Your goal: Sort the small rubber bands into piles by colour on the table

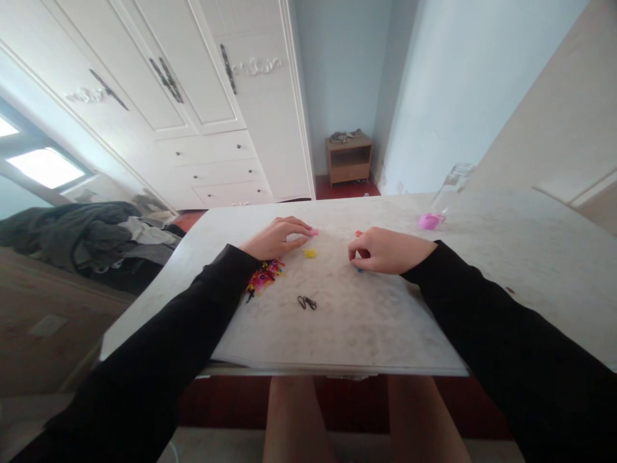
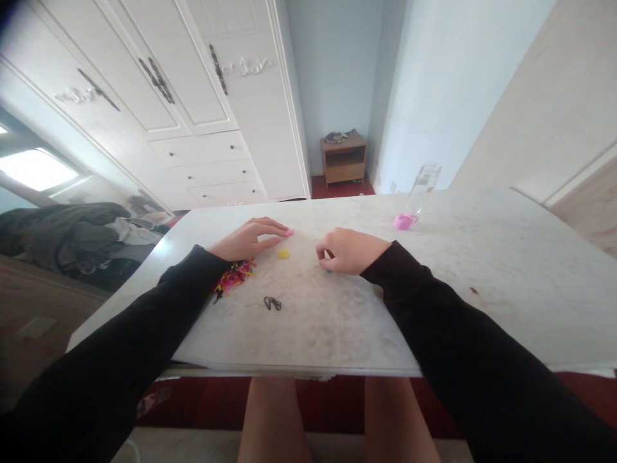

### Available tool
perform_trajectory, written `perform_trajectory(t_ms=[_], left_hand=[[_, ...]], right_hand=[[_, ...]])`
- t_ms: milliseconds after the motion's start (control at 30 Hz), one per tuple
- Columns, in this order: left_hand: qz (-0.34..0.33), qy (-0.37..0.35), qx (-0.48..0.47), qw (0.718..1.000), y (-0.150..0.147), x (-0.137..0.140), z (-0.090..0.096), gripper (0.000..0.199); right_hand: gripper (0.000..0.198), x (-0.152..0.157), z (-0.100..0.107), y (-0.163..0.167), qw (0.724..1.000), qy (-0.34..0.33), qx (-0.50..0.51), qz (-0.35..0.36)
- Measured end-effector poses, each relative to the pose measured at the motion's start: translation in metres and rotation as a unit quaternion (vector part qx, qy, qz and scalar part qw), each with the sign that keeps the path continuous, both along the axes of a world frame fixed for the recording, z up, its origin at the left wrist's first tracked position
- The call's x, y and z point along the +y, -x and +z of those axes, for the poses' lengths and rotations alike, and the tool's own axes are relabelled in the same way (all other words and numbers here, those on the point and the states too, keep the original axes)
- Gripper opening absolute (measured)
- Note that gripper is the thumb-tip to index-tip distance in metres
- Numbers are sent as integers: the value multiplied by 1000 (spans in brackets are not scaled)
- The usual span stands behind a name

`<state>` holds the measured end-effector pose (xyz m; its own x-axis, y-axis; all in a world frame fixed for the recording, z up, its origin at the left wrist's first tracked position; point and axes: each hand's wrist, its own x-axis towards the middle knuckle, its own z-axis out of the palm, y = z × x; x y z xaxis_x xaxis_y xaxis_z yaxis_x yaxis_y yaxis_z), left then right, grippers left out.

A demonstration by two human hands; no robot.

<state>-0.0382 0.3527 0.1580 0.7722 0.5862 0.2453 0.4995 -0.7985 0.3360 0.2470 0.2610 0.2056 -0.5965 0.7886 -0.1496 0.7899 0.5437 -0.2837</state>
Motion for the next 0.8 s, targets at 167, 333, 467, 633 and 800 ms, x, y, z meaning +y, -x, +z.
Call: perform_trajectory(t_ms=[167,333,467,633,800], left_hand=[[37,0,-25,999,5,0,11,36],[63,10,11,998,24,3,24,23],[69,18,58,996,34,5,25,23],[79,23,69,994,34,7,20,23],[73,24,66,995,34,9,16,19]], right_hand=[[17,1,-1,0,1000,-8,2,3],[17,1,-1,-2,1000,-6,7,4],[17,0,0,-2,1000,-6,10,4],[17,0,-1,-2,1000,-4,12,4],[18,0,0,-1,1000,0,9,2]])
